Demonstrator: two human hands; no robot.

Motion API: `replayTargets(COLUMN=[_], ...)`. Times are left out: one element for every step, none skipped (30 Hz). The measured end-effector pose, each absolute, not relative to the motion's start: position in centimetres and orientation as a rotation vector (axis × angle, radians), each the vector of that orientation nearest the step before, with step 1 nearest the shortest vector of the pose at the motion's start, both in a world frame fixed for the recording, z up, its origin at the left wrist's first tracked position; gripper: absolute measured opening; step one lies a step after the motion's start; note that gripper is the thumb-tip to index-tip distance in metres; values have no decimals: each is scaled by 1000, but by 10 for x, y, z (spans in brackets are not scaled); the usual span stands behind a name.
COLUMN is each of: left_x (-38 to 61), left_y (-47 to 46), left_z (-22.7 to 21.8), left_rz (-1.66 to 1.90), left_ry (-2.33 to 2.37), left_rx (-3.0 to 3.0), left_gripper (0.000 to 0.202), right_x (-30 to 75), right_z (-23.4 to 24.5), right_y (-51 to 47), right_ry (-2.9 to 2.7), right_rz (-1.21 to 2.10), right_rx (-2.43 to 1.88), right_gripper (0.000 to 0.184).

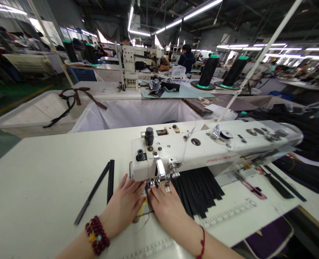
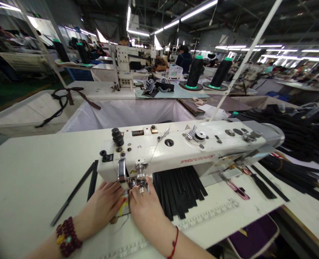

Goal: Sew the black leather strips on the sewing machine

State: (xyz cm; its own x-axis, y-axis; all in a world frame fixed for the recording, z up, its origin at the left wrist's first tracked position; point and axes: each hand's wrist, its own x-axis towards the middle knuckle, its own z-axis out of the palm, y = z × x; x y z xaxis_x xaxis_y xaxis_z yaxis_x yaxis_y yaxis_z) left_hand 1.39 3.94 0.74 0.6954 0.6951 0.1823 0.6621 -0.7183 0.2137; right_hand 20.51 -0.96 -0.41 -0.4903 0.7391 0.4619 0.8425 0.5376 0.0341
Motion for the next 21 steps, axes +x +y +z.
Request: replayTargets(left_x=[12, 11, 10, 10, 11, 12, 14, 17, 19, 20, 21, 19, 15, 9, 1, -8, -19, -29, -39, -45, -49], left_y=[43, 48, 54, 60, 67, 73, 79, 83, 87, 89, 90, 89, 88, 86, 83, 80, 76, 72, 67, 62, 56], left_z=[11, 14, 17, 19, 20, 21, 22, 23, 24, 26, 27, 29, 30, 31, 30, 29, 27, 25, 23, 21, 20], left_rz=[391, 407, 427, 448, 463, 473, 475, 474, 472, 469, 466, 459, 447, 425, 395, 362, 329, 303, 287, 281, 286], left_ry=[1107, 1110, 1123, 1134, 1134, 1121, 1094, 1059, 1026, 1000, 986, 976, 968, 964, 971, 997, 1041, 1095, 1149, 1188, 1199], left_rx=[2754, 2738, 2724, 2717, 2717, 2722, 2730, 2738, 2745, 2750, 2754, 2760, 2764, 2773, 2788, 2811, 2840, 2872, 2904, 2931, 2948], left_gripper=[27, 28, 30, 32, 33, 34, 34, 34, 33, 32, 31, 32, 32, 33, 33, 34, 35, 35, 34, 34, 34], right_x=[208, 213, 219, 227, 235, 243, 251, 258, 263, 266, 267, 266, 265, 262, 259, 256, 254, 252, 251, 250, 250], right_z=[-2, 1, 5, 8, 11, 13, 15, 16, 16, 15, 13, 11, 8, 5, 3, 2, 1, 1, 2, 3, 5], right_y=[-13, -17, -23, -28, -34, -39, -43, -46, -48, -48, -46, -44, -41, -39, -37, -35, -35, -36, -37, -38, -40], right_ry=[-2358, -2321, -2276, -2225, -2177, -2132, -2098, -2076, -2065, -2057, -2047, -2032, -2013, -1989, -1963, -1940, -1921, -1905, -1897, -1899, -1912], right_rz=[-338, -307, -274, -250, -238, -238, -248, -262, -274, -282, -284, -283, -279, -277, -278, -283, -297, -325, -358, -394, -426], right_rx=[-1274, -1261, -1267, -1295, -1351, -1432, -1523, -1612, -1696, -1768, -1821, -1852, -1869, -1877, -1880, -1885, -1896, -1915, -1940, -1970, -1999], right_gripper=[17, 18, 20, 21, 22, 21, 18, 15, 12, 11, 12, 12, 13, 15, 15, 15, 14, 12, 9, 8, 8])
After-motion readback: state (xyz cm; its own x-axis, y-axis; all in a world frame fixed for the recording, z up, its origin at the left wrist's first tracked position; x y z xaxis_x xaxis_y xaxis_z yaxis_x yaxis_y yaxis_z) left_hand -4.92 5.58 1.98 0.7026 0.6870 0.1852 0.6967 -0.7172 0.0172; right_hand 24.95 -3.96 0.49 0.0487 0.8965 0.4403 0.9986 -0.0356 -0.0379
